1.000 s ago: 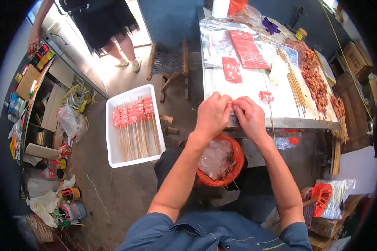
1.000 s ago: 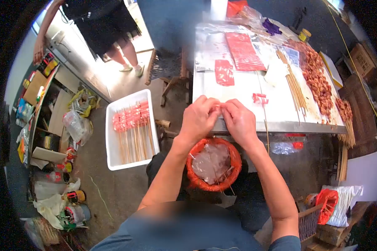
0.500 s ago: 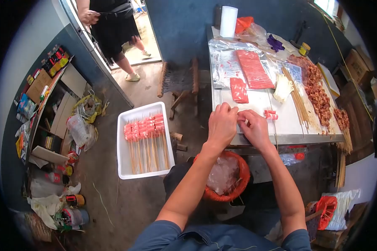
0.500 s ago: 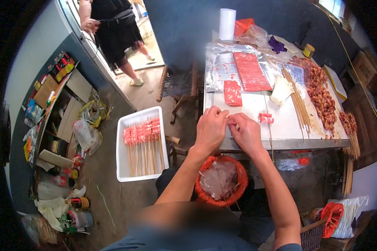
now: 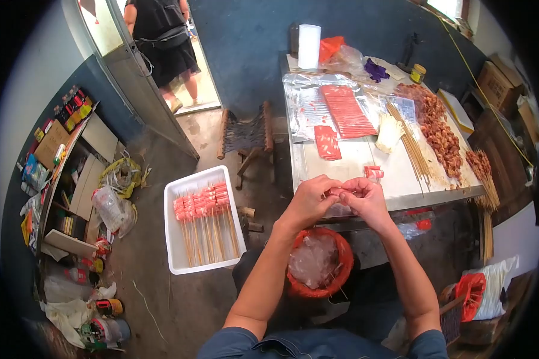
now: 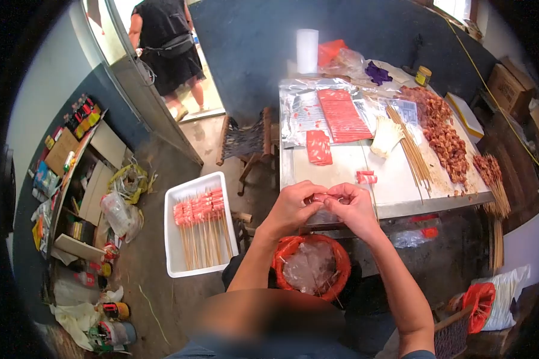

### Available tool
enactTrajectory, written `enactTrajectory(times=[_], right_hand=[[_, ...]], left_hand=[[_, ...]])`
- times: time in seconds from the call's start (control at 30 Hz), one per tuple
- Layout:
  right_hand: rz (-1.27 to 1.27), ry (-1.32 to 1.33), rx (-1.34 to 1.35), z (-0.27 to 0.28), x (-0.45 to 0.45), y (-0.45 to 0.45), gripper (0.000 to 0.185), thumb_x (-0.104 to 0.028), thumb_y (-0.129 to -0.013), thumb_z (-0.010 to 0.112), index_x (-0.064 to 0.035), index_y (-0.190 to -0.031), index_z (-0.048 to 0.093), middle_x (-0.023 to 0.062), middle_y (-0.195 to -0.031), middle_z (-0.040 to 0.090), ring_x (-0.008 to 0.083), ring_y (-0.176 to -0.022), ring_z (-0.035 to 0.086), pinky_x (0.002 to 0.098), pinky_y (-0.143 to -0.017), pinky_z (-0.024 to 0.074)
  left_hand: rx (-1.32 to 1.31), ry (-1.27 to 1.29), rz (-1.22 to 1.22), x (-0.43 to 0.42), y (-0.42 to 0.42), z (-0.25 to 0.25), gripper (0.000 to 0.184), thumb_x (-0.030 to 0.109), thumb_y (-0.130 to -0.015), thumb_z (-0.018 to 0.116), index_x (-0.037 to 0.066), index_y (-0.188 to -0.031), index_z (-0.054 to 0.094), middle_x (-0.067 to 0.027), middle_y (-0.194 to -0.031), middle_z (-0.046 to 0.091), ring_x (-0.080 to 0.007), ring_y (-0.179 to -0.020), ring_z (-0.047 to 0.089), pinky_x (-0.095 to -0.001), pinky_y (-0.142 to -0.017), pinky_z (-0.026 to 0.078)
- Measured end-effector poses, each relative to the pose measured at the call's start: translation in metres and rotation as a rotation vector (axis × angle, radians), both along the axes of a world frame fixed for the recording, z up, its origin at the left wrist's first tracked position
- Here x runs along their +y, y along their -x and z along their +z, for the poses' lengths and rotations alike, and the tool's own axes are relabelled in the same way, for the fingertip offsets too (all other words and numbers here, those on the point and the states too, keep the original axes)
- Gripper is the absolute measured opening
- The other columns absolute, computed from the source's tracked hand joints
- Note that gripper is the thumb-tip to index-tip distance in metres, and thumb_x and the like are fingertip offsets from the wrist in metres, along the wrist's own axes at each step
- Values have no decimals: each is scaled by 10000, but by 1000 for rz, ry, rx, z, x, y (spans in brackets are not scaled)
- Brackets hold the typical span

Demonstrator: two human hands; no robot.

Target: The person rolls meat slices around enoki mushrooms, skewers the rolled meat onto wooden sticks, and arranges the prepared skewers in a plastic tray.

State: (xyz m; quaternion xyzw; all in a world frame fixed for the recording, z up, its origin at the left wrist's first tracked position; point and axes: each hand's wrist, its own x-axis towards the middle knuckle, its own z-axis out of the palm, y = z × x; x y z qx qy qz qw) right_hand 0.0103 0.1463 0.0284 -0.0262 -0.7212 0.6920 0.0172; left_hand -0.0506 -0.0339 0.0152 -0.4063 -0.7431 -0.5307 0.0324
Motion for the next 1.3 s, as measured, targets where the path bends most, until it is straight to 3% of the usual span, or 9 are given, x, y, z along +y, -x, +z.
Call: enactTrajectory(times=[0.13,0.23,0.37,0.47,0.5,0.7,0.83,1.03,1.3], right_hand=[[-39,23,-2,5,3,-11,228,-165,-887,713,19,-1009,652,23,-840,672,33,-590,538,199,-491,414],[-177,-182,111,5,15,-18,244,-191,-893,701,35,-978,664,19,-812,668,59,-587,530,244,-525,440],[-474,-499,210,0,53,-23,230,-200,-859,701,26,-898,687,77,-747,680,124,-642,602,296,-632,501],[-534,-759,112,-10,72,-17,296,-268,-850,699,21,-914,700,126,-738,687,197,-667,656,334,-644,512],[-519,-787,59,-12,74,-16,342,-324,-825,705,10,-900,710,162,-759,688,277,-698,676,379,-653,518],[-503,-984,36,-15,68,8,248,-258,-796,685,-14,-835,701,161,-701,671,329,-670,665,428,-642,512],[-531,-948,82,-27,70,16,201,-214,-799,662,-18,-825,702,158,-680,666,330,-659,665,423,-631,509],[-444,-601,281,-24,45,-23,153,-98,-844,673,31,-768,641,89,-609,605,125,-541,549,292,-531,452],[-305,-620,493,-7,-15,-83,94,7,-791,718,-4,-774,626,65,-637,537,129,-509,508,274,-480,407]], left_hand=[[-152,-83,36,5,-7,2,139,73,-841,693,-1,-957,712,-98,-878,710,-157,-777,652,-279,-725,521],[-350,-193,85,10,-5,-8,144,76,-879,689,-19,-986,704,-33,-846,708,-78,-728,634,-237,-663,518],[-583,-485,-40,12,-3,0,162,33,-898,660,-57,-1034,656,-77,-863,698,-108,-701,637,-234,-647,519],[-606,-521,1,12,-1,1,150,10,-894,641,-47,-1032,648,-81,-855,688,-113,-674,622,-242,-649,507],[-631,-552,12,13,-1,1,147,0,-891,631,-41,-1032,641,-73,-846,677,-111,-673,606,-245,-656,498],[-681,-691,-22,16,9,-10,197,13,-861,666,-22,-1052,630,-26,-851,645,-89,-697,569,-228,-680,470],[-700,-715,-62,15,7,-6,190,-23,-879,628,-32,-1067,605,-46,-888,636,-113,-744,563,-248,-697,479],[-679,-741,-41,18,10,-7,205,-12,-879,645,-40,-1077,602,-58,-887,654,-128,-706,583,-258,-674,490],[-718,-741,78,20,9,-3,175,36,-907,648,-51,-1038,572,-127,-860,684,-230,-714,711,-290,-624,575]])
